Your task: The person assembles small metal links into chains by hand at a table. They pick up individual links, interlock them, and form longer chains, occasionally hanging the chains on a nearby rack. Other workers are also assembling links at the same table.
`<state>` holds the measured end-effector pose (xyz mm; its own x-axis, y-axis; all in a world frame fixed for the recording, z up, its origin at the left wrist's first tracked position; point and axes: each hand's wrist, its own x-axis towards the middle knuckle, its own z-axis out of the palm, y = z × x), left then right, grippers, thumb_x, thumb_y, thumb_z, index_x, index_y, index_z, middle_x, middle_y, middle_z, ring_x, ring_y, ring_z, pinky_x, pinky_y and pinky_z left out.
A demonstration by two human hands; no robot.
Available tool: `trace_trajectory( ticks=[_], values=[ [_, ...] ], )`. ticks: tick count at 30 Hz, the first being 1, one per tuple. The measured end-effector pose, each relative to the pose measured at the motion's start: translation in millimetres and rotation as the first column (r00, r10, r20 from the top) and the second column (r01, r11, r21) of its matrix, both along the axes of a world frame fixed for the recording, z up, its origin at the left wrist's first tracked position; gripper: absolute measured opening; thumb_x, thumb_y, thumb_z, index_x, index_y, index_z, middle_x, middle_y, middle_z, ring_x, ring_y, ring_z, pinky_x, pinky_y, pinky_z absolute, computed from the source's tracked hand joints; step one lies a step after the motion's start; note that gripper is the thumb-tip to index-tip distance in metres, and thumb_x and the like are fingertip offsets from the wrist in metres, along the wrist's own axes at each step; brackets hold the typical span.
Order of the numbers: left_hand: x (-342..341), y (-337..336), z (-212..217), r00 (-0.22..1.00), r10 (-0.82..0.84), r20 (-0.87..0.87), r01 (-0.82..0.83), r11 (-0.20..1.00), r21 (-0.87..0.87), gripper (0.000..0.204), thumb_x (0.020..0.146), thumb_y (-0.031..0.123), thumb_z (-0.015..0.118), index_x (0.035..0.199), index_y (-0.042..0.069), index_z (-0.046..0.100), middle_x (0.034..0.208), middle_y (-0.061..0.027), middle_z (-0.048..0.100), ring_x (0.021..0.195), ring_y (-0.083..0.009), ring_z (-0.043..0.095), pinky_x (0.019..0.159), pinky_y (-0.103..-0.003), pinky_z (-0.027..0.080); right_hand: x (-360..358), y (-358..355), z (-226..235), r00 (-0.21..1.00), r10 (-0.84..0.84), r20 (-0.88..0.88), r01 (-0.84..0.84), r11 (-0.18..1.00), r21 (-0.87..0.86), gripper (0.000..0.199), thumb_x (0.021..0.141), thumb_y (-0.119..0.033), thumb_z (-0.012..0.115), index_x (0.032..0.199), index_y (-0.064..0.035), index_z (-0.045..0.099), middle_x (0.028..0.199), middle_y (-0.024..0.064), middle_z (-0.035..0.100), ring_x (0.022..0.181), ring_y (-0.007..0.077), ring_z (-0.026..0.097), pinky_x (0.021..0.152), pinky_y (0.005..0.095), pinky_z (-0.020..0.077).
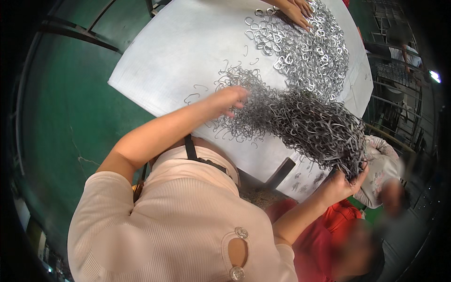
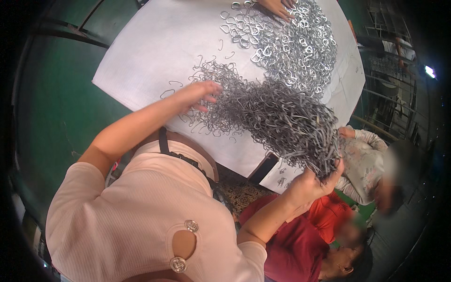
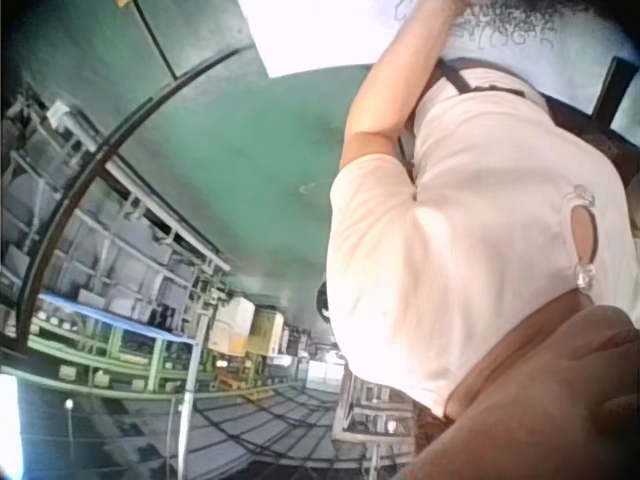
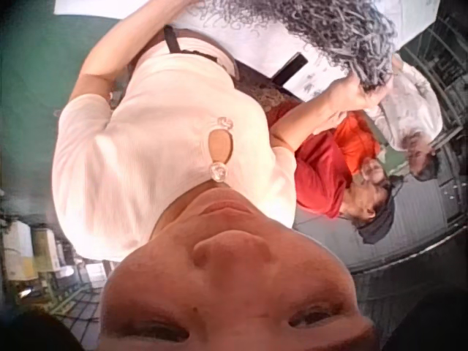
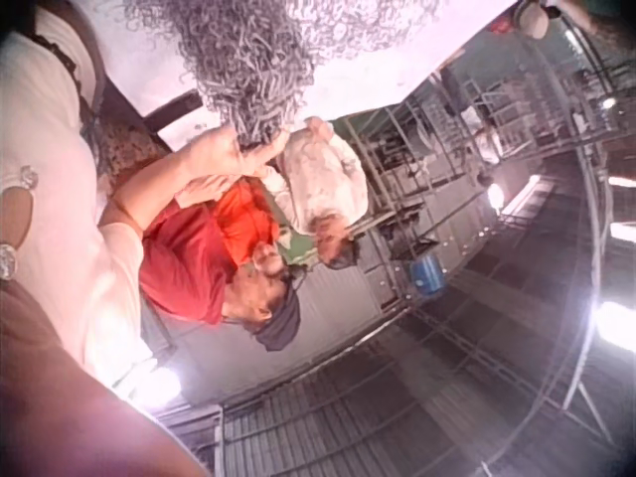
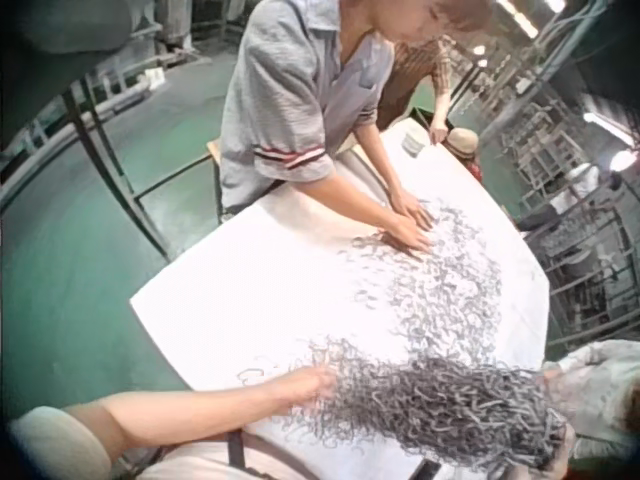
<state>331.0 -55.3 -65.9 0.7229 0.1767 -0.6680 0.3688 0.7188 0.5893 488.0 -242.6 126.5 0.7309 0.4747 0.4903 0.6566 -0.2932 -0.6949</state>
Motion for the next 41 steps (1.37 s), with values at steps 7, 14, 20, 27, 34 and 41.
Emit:
trace_trajectory(
  ticks=[7,14,20,27,34,41],
  values=[
    [32.5,-55.6,40.2,0.927,0.375,0.005,-0.274,0.687,-0.672,0.037,0.098,0.027,0.038,0.127,0.006,0.049,0.127,-0.0133,0.052,0.114,-0.0260,0.052,0.097,-0.049,0.043,-1.5,-2.5,-8.7,0.994,-0.008,-0.109,0.020,0.994,0.111,0.052,0.070,0.015,0.047,0.120,0.0047,0.050,0.112,0.0121,0.058,0.098,0.0201,0.058,0.090,0.0319,0.0459],
    [45.7,-43.1,29.6,0.893,0.445,-0.073,-0.363,0.615,-0.700,0.035,0.098,0.020,0.035,0.122,0.001,0.051,0.121,-0.0144,0.058,0.112,-0.0271,0.054,0.100,-0.045,0.042,-28.0,24.4,-18.7,0.996,0.090,-0.017,-0.090,0.995,-0.037,0.031,0.073,0.003,0.064,0.104,0.0000,0.059,0.110,0.0141,0.060,0.104,0.0246,0.057,0.094,0.0339,0.0426],
    [43.9,-35.1,16.0,0.940,0.334,-0.075,-0.294,0.674,-0.677,0.040,0.098,0.026,0.032,0.124,0.002,0.052,0.124,-0.0139,0.057,0.116,-0.0271,0.053,0.103,-0.044,0.040,-31.7,24.8,-25.9,0.992,0.126,-0.024,-0.127,0.988,-0.088,0.034,0.066,0.007,0.066,0.099,0.0003,0.060,0.109,0.0166,0.059,0.102,0.0285,0.060,0.091,0.0347,0.0453],
    [35.6,-33.2,20.6,0.953,0.304,-0.002,-0.236,0.736,-0.634,0.042,0.097,0.029,0.037,0.125,0.004,0.053,0.125,-0.0151,0.057,0.114,-0.0292,0.055,0.100,-0.046,0.043,-44.2,27.2,-26.6,0.988,0.139,-0.067,-0.146,0.982,-0.118,0.049,0.056,0.017,0.053,0.101,-0.0009,0.063,0.109,0.0189,0.058,0.098,0.0316,0.062,0.083,0.0316,0.0497],
    [40.4,-35.2,-0.5,0.974,0.211,0.078,-0.106,0.736,-0.669,0.041,0.098,0.035,0.039,0.123,0.006,0.054,0.116,-0.0125,0.062,0.102,-0.0264,0.062,0.090,-0.045,0.050,-47.7,25.1,-23.5,0.975,0.178,-0.132,-0.195,0.972,-0.132,0.051,0.057,0.016,0.056,0.103,-0.0048,0.065,0.111,0.0170,0.058,0.096,0.0318,0.062,0.079,0.0332,0.0517],
    [54.8,-23.0,-13.3,0.954,0.036,0.298,0.140,0.824,-0.548,0.042,0.096,0.037,0.042,0.122,0.006,0.054,0.117,-0.0113,0.061,0.102,-0.0266,0.063,0.086,-0.042,0.054,-46.3,21.9,-30.1,0.974,0.174,-0.146,-0.191,0.976,-0.107,0.051,0.059,0.014,0.059,0.106,-0.0064,0.063,0.114,0.0171,0.057,0.098,0.0350,0.062,0.080,0.0360,0.0521]
  ],
)
